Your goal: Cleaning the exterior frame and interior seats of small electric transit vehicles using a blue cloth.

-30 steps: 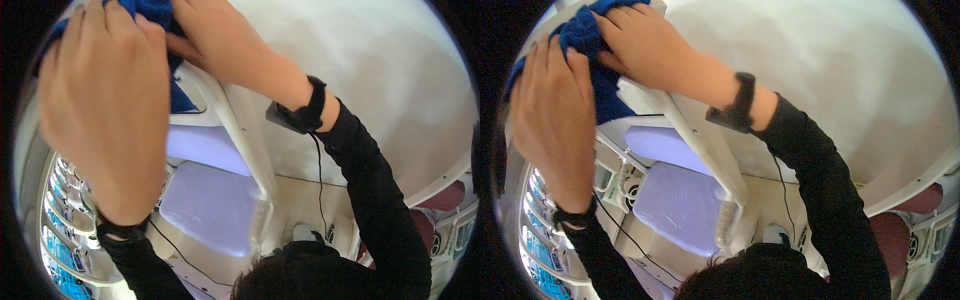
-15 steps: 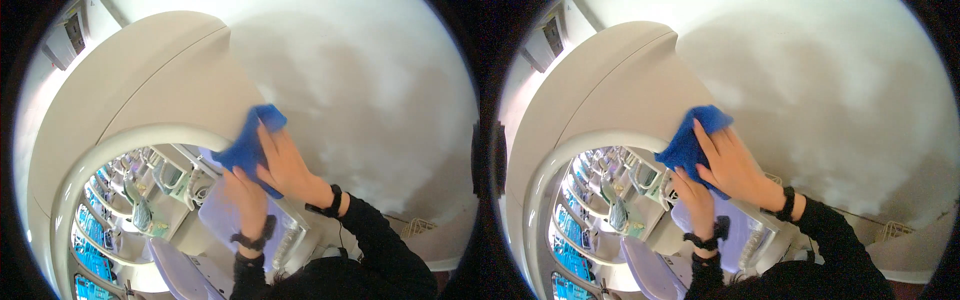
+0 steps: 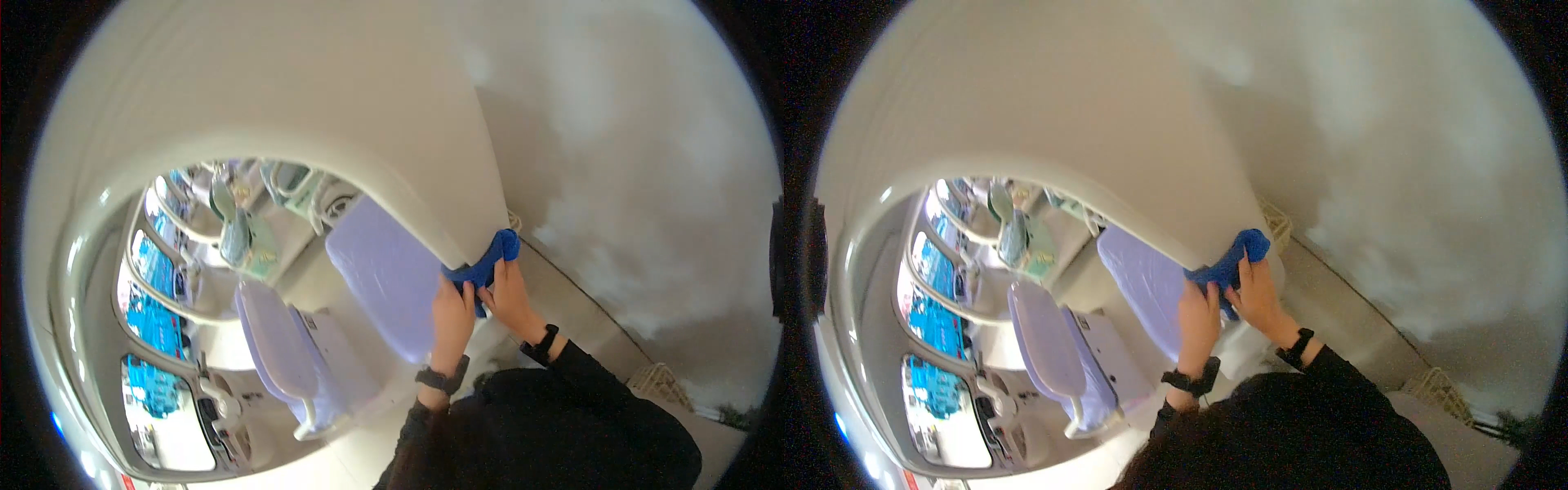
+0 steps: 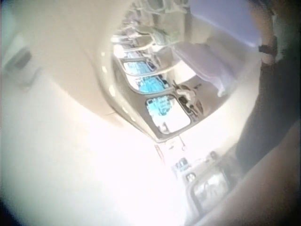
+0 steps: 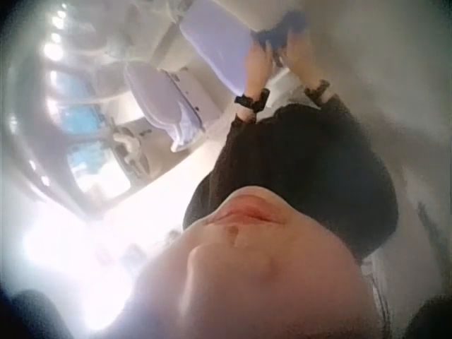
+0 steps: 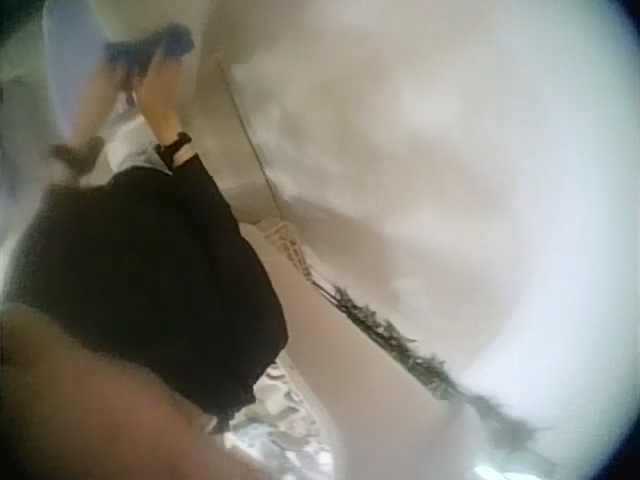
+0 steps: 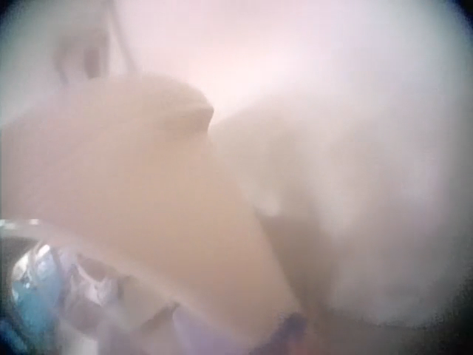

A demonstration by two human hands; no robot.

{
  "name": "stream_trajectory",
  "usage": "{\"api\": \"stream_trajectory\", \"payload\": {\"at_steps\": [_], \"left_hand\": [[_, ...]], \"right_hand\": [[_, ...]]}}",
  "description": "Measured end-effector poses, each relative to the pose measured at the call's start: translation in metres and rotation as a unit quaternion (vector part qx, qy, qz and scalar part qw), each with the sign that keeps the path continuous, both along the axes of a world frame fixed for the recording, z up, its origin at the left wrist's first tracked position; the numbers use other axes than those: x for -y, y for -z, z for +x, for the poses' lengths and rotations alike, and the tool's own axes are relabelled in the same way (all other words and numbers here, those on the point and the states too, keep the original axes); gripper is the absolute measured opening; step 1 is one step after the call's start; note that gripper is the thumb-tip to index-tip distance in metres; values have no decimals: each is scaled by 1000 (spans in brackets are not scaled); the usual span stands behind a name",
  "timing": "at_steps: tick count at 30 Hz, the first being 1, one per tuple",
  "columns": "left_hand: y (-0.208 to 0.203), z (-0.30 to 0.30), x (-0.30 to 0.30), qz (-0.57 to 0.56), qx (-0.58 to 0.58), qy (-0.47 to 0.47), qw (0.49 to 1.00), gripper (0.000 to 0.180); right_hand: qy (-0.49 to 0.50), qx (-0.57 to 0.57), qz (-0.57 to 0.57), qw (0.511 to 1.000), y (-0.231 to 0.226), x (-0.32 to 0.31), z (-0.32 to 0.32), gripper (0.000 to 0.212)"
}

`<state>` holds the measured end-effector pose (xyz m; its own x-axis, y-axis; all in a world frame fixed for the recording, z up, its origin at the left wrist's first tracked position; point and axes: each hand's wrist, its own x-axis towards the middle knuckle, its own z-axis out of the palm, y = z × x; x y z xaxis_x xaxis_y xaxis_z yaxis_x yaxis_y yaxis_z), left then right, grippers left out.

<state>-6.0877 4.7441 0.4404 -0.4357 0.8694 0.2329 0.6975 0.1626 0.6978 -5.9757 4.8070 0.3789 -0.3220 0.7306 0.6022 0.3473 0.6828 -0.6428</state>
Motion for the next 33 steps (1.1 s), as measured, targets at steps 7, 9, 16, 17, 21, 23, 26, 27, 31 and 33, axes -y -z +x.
{"api": "stream_trajectory", "payload": {"at_steps": [7, 9, 16, 17, 21, 23, 26, 27, 31, 33], "left_hand": [[71, 5, 16, -124, 2, -44, 991, 30], [87, 9, 30, -90, -30, -35, 995, 21], [159, 35, 96, -226, -22, 45, 973, 29], [164, 31, 102, -209, -20, 37, 977, 29], [176, 1, 116, -247, 17, 18, 969, 34], [182, -17, 122, -260, 8, -7, 966, 36], [199, -30, 140, -285, -29, -51, 957, 37], [205, -34, 147, -283, -28, -53, 957, 37], [228, -61, 171, -267, 95, -51, 958, 36], [239, -69, 181, -266, 162, -45, 949, 36]], "right_hand": [[-42, 22, -99, 994, 67, 25, 37, 65], [-72, 42, -124, 989, 69, 31, 51, 64], [-212, 181, -75, 957, 77, 44, 72, 64], [-239, 192, -64, 950, 81, 47, 66, 67], [-253, 214, -35, 943, 94, 59, 26, 72], [-257, 261, 5, 931, 98, 61, -3, 71], [-257, 315, 63, 911, 103, 64, -39, 73], [-247, 335, 103, 904, 104, 67, -48, 66], [-227, 387, 207, 869, 112, 78, -82, 50], [-246, 421, 215, 846, 114, 78, -93, 52]]}}
